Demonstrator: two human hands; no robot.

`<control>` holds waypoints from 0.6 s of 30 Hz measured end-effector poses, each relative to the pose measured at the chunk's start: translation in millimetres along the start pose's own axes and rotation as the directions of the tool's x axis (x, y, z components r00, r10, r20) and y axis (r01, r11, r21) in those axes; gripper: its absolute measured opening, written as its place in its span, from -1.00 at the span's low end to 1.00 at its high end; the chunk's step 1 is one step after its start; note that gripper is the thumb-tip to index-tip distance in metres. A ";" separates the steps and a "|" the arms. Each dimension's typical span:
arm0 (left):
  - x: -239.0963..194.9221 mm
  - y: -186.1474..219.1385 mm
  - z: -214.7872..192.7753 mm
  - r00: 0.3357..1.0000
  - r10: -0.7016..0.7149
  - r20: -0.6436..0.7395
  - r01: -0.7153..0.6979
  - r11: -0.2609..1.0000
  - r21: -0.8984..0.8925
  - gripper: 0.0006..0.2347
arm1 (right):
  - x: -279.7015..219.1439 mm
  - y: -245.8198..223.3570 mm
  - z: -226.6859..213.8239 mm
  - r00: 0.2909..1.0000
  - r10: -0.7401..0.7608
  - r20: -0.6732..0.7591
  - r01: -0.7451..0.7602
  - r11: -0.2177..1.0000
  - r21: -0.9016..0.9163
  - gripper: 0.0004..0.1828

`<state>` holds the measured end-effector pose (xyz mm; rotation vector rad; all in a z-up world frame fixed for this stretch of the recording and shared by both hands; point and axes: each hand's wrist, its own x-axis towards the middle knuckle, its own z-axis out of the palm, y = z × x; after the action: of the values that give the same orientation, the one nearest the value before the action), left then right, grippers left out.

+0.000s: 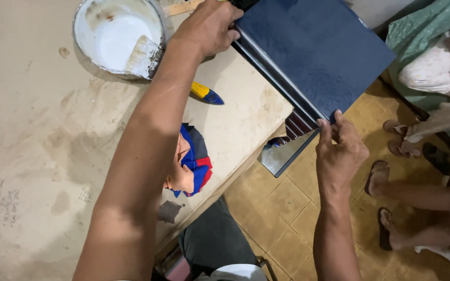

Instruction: Applying adhesive to book covers and cleaning the finished books with a cloth to finalize the binding process.

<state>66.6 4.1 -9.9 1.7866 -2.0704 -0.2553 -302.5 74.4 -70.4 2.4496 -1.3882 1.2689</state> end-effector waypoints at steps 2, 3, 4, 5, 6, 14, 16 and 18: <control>-0.2 -2.1 1.2 1.000 -0.008 -0.007 0.008 1.000 0.021 -0.67 | 0.7 0.1 0.5 1.000 -0.020 0.010 0.020 1.000 -0.022 -0.71; -0.4 -4.4 2.5 0.999 0.017 -0.030 -0.016 0.999 0.029 -0.83 | 0.5 0.0 0.8 0.999 -0.040 0.007 0.040 0.998 -0.051 -0.73; 0.5 -6.2 3.6 0.997 0.045 -0.055 -0.043 0.998 0.038 -0.92 | 1.2 0.5 0.9 0.998 -0.061 0.003 0.061 0.995 -0.081 -0.74; 0.8 -5.8 2.4 0.997 0.050 -0.055 -0.048 0.998 0.038 -0.92 | 2.1 1.8 1.3 0.998 -0.060 0.000 0.060 0.995 -0.085 -0.74; 0.0 -4.9 2.7 0.996 0.043 -0.076 -0.042 0.999 0.013 -0.84 | 1.5 3.0 0.8 0.998 -0.064 0.017 0.065 0.994 -0.083 -0.76; -4.4 -3.4 -6.1 0.969 0.220 -0.113 -0.216 0.975 0.046 -0.77 | -19.5 38.4 20.1 0.994 -0.104 0.045 0.113 0.868 -0.485 -0.70; -2.0 -3.2 -7.7 0.964 0.239 -0.118 -0.226 0.967 0.115 -0.84 | -22.0 43.6 25.3 0.996 -0.073 0.044 0.081 0.970 -0.230 -0.75; 2.3 -11.7 0.9 0.965 0.238 -0.113 -0.221 0.965 0.141 -0.83 | -24.2 44.9 26.2 0.995 0.020 0.098 0.001 0.979 -0.205 -0.67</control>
<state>76.6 -0.2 -14.8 1.5651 -2.2175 0.0587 -325.3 53.7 -118.8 2.3968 -1.4737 0.9623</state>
